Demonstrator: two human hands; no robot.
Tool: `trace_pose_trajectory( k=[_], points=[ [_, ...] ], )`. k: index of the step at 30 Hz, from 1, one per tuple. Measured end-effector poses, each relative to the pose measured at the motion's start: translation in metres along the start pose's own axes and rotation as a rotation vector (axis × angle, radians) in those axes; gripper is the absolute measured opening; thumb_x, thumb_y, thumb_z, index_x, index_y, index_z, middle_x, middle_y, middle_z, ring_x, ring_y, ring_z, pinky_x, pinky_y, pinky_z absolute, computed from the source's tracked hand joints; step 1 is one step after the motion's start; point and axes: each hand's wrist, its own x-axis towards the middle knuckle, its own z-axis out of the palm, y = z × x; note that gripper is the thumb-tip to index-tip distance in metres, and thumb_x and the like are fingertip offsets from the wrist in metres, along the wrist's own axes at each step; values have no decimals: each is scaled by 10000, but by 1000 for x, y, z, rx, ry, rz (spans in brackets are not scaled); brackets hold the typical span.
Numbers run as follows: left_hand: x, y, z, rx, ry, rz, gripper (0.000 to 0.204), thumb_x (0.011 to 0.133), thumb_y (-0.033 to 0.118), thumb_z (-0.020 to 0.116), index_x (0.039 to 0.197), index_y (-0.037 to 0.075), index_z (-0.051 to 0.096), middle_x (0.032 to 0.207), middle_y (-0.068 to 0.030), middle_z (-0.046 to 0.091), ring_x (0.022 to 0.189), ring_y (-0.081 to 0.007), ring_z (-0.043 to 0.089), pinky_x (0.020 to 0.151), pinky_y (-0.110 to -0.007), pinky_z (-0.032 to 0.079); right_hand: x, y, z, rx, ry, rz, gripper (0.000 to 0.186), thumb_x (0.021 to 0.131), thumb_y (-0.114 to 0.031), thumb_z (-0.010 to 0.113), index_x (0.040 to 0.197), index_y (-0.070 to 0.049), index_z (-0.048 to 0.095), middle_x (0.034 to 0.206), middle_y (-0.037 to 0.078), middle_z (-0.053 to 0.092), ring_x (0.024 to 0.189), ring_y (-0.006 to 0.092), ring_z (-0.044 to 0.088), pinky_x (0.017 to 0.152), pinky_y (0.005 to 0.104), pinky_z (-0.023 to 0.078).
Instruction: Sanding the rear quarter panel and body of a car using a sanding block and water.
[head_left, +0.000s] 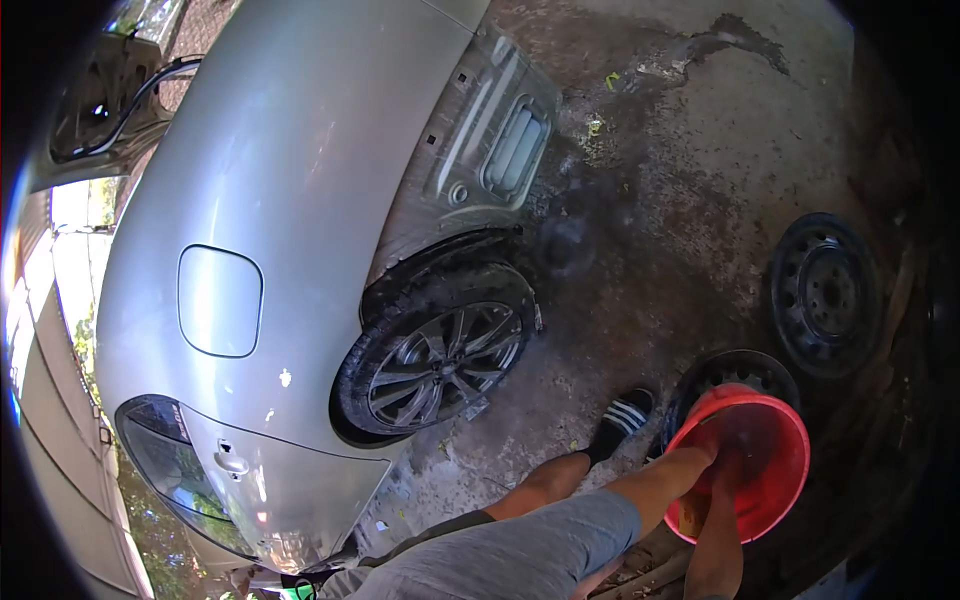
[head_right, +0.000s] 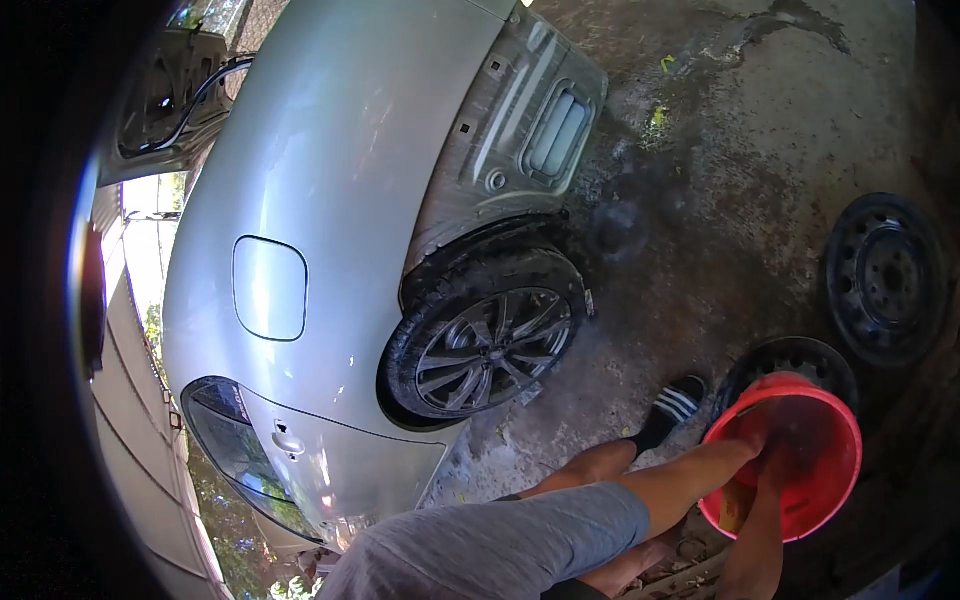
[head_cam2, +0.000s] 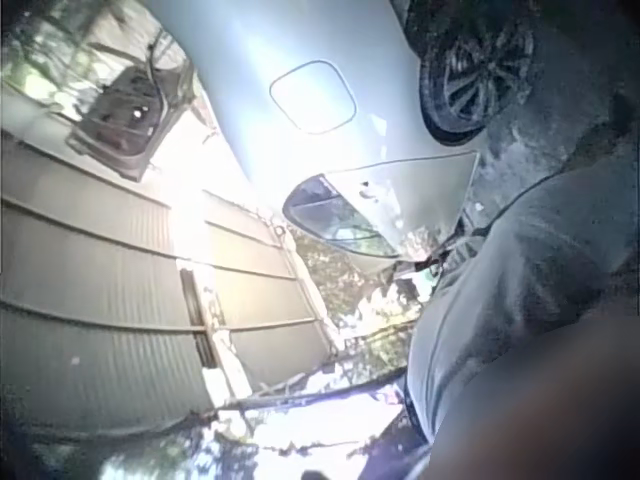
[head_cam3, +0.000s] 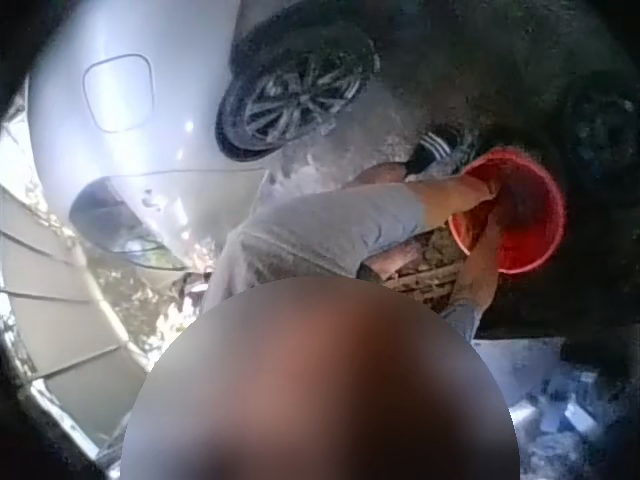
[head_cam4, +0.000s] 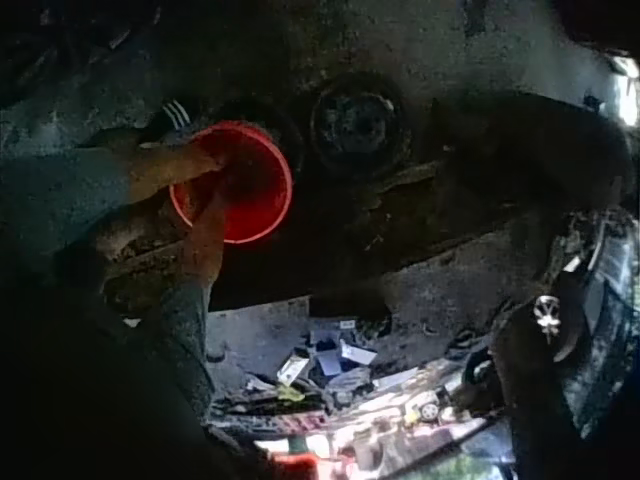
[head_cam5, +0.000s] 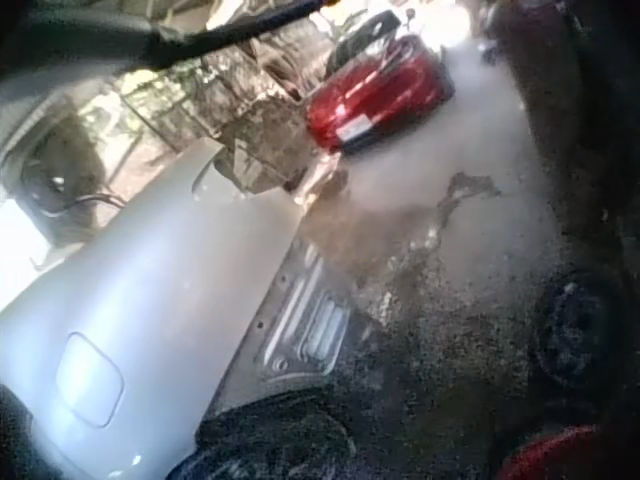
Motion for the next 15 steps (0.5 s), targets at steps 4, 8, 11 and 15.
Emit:
trace_pose_trajectory(
  k=[4,8,11,15],
  points=[
    [-42,56,55,-34,-273,4,532,1041,382,291,1493,115,381,1518,-147,406,1434,-267,330,1200,-384,246,-6,69,-44,197,25,188,405,1008,-258,399,1329,-55,539,1280,205,589,1187,342,562,1102,432,386],
    [-89,144,1,152,-265,147,563,1021,363,339,1509,84,313,1483,-213,422,1424,-328,337,1197,-410,248,5,102,-106,-25,-155,256,413,992,-239,403,1333,-45,530,1247,153,614,1179,310,574,1108,424,396],
    [-147,223,-70,-94,-776,51,679,984,444,390,1524,68,223,1512,-276,332,1440,-390,280,1178,-453,254,-40,29,-197,1233,11,751,339,978,-273,472,1196,-61,622,1104,102,671,981,262,653,890,406,537],
    [-181,168,-33,542,942,591,811,960,583,430,1496,-2,263,1569,-272,219,1478,-392,182,1153,-529,238,-58,-55,-212,1532,-330,88,442,962,-445,461,1141,-78,629,1079,92,677,945,249,663,841,402,557]
  ],
)
